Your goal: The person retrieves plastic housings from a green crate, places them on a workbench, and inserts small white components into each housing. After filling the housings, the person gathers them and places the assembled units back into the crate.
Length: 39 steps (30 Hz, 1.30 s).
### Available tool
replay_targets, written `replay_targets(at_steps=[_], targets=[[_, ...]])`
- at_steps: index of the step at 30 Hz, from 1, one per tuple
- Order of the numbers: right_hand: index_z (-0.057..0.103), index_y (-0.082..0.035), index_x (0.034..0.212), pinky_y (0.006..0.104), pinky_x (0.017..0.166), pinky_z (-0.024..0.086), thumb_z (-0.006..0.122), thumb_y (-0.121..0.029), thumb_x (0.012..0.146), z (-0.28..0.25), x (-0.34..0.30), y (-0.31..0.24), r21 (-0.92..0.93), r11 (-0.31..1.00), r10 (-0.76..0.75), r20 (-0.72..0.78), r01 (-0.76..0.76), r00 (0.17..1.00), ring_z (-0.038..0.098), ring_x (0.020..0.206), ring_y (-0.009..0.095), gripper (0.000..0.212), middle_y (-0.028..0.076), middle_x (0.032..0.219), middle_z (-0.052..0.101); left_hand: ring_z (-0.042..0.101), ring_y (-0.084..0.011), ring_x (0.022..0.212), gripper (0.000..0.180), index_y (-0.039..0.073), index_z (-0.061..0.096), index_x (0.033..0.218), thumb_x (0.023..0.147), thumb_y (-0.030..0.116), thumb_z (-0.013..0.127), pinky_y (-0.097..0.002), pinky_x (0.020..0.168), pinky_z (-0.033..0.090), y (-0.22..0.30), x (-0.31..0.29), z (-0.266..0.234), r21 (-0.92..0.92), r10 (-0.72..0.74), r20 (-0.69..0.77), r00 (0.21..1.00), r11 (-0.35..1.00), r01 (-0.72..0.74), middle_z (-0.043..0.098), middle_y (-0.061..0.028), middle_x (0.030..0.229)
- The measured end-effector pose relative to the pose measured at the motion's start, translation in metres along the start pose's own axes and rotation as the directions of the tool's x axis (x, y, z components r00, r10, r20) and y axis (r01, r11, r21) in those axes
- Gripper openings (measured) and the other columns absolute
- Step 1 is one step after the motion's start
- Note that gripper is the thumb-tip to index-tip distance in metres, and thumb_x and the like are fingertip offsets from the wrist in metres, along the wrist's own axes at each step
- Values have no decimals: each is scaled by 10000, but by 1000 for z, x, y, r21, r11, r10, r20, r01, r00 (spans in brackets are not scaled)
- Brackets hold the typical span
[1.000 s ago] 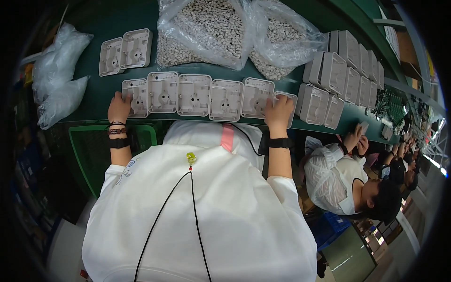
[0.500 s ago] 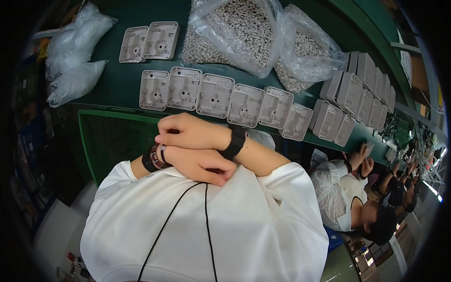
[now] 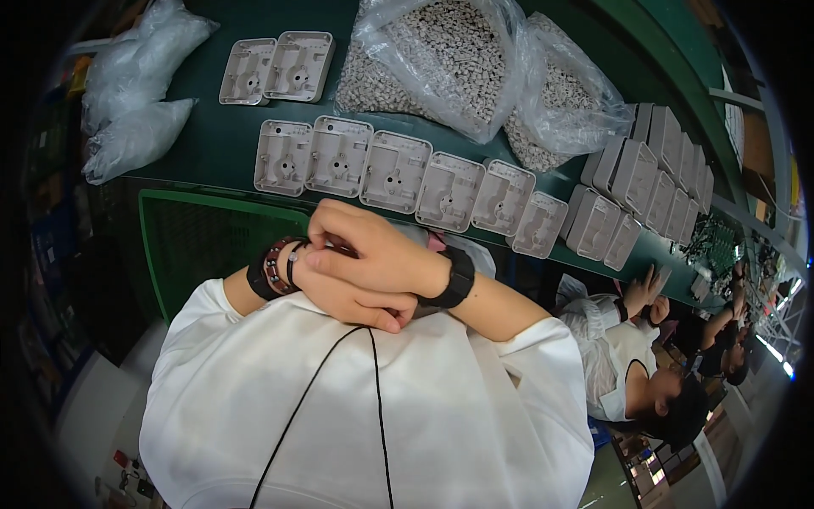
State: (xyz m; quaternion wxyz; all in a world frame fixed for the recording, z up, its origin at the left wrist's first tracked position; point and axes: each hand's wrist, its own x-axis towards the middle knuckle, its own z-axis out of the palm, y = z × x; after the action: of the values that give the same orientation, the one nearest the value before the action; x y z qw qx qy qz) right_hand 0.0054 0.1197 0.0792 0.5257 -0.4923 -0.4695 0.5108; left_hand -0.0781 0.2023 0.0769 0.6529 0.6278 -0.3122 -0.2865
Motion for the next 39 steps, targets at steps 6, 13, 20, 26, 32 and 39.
replay_targets(at_steps=[6, 13, 20, 26, 32, 39], targets=[[442, -35, 760, 268, 601, 357, 550, -208, 812, -10, 1, 2, 12, 991, 128, 87, -130, 988, 417, 693, 169, 210, 68, 800, 447, 459, -100, 676, 206, 94, 505, 885, 902, 288, 436, -245, 630, 395, -6, 7, -2, -29, 22, 27, 999, 999, -21, 493, -10, 771], [458, -35, 754, 288, 587, 379, 575, -201, 778, -14, -7, 6, -40, 999, 26, 60, -24, 998, 442, 640, 200, 204, 77, 736, 452, 460, -108, 708, 194, 103, 509, 894, 910, 273, 418, -252, 661, 395, -5, 10, 0, -8, -46, 3, 999, 999, 46, 495, -13, 781], [457, -24, 752, 296, 606, 373, 550, -191, 799, -7, 0, 3, 6, 995, -97, 16, 97, 995, 448, 675, 197, 197, 72, 747, 459, 469, -104, 718, 183, 96, 509, 861, 897, 265, 449, -252, 656, 397, -9, 19, 6, 189, 119, -31, 992, 976, -111, 496, -11, 770], [450, -20, 666, 313, 637, 360, 503, -212, 831, -42, -27, -11, -67, 997, 51, 115, -44, 992, 458, 707, 202, 258, 78, 705, 456, 550, -131, 718, 75, 76, 551, 748, 764, 149, 541, -243, 618, 430, -3, 10, -8, 376, -87, -211, 974, 912, 163, 539, -36, 695], [489, -4, 698, 308, 632, 363, 505, -228, 833, -59, -35, -2, -52, 998, -37, -278, 24, 960, 439, 674, 225, 261, 93, 739, 471, 586, -204, 602, 40, 84, 564, 691, 658, 105, 557, -302, 488, 449, 2, 9, -15, 729, -10, -561, 828, 469, 499, 549, -51, 638], [556, -18, 1025, 350, 848, 353, 449, -379, 852, -17, 1, -33, -677, 704, -286, 6, 214, 958, 474, 1011, 279, 415, 168, 1119, 490, 570, -203, 610, 51, 86, 536, 734, 694, 116, 545, -306, 505, 447, -24, 16, -20, 667, 259, -631, 732, 662, 341, 540, -63, 688]])
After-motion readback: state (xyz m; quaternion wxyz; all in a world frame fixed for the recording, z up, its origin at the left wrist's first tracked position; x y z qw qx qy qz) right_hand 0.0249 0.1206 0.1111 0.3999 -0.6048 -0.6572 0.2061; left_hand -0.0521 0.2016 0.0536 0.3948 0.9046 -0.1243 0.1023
